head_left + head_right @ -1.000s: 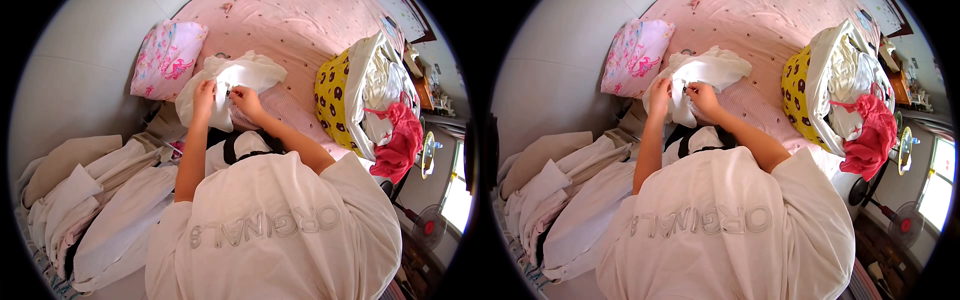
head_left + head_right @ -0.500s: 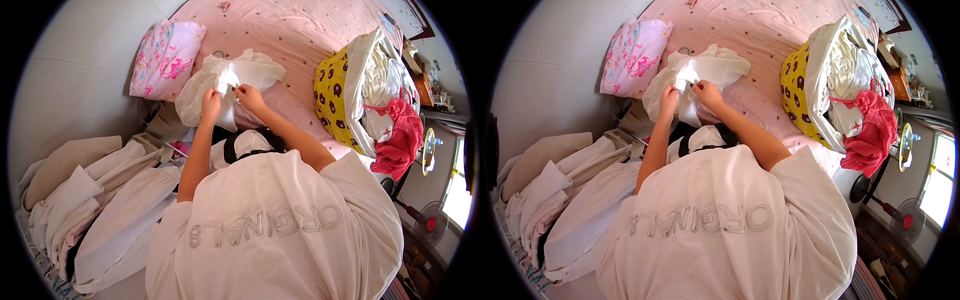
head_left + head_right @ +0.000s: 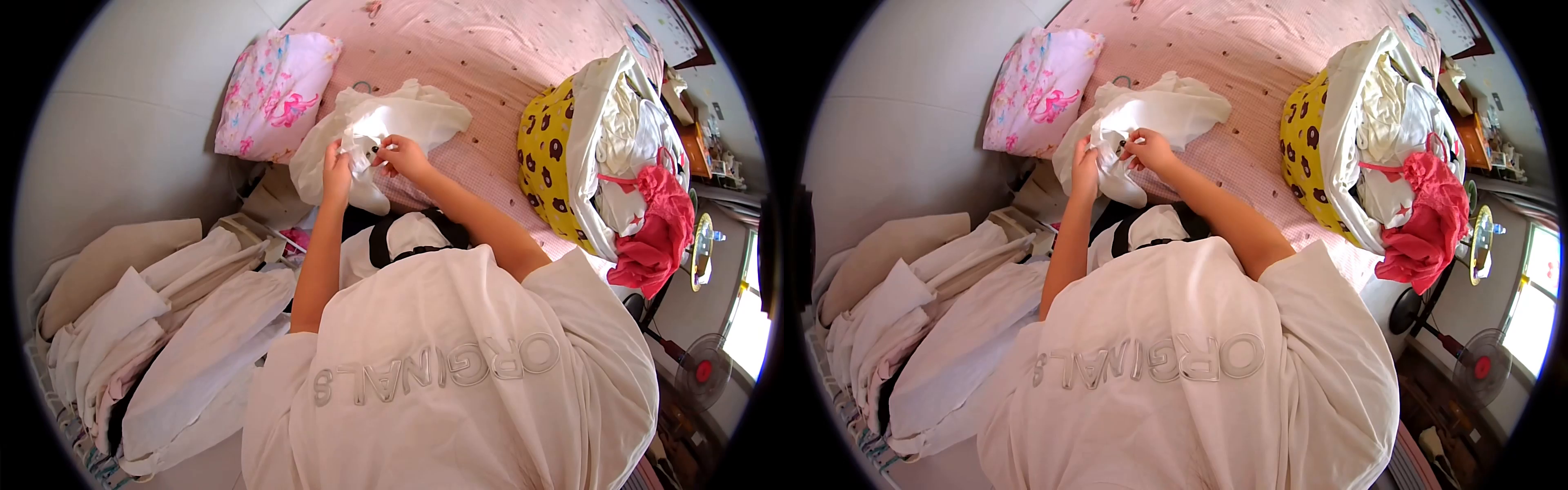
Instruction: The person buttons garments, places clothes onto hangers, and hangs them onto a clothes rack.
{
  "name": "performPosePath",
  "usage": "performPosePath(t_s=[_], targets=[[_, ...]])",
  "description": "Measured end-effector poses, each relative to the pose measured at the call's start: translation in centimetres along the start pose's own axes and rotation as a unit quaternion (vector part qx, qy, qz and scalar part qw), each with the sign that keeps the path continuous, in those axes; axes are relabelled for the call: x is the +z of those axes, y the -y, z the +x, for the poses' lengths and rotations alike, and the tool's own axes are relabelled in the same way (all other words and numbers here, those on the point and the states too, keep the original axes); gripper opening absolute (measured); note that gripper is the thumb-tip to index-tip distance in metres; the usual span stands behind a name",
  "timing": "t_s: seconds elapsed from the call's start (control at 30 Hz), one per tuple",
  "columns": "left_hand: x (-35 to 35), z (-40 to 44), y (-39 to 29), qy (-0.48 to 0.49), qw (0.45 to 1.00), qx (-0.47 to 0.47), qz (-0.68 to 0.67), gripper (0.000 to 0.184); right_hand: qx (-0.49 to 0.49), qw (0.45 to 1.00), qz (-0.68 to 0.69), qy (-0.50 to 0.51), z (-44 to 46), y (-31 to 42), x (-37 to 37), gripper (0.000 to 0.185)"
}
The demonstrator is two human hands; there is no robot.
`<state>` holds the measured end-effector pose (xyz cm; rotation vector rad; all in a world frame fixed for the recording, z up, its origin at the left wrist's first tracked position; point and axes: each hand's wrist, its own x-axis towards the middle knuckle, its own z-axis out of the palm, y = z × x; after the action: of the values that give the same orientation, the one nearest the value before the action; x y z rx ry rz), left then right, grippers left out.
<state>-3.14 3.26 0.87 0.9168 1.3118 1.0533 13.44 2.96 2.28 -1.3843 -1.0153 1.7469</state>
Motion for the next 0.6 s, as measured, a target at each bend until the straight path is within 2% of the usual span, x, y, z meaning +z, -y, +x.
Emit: performPosePath(t_s=[0.07,0.2,0.3,0.4,0.5,0.6], targets=[[0.2,-0.2,-0.1,0.013,1.000,-0.010,0.003,0.040,0.038,0.995,0.097,0.005,-0.2,0.2,0.5,0.016],[0.8,-0.7,-0.7,0.044,0.998,-0.017,-0.033,0.042,0.038,0.994,0.100,-0.011,-1.1,0.8,1.1,0.016],[1.5,-1.3,-1.4,0.015,1.000,-0.017,-0.007,0.042,-0.003,0.997,0.073,-0.040,-0.9,0.6,1.2,0.018],[1.4,-0.9,0.0,-0.018,0.994,0.029,0.105,0.040,-0.016,0.995,0.088,-0.037,-1.0,0.5,1.6,0.020],[0.9,0.1,3.1,-0.043,0.985,0.098,0.135,0.035,-0.070,0.990,0.079,-0.096,-0.7,-0.1,2.2,0.020],[1.2,-0.7,2.9,-0.035,0.990,0.105,0.088,0.033,-0.036,0.993,0.064,-0.097,-0.6,0.5,2.0,0.020]])
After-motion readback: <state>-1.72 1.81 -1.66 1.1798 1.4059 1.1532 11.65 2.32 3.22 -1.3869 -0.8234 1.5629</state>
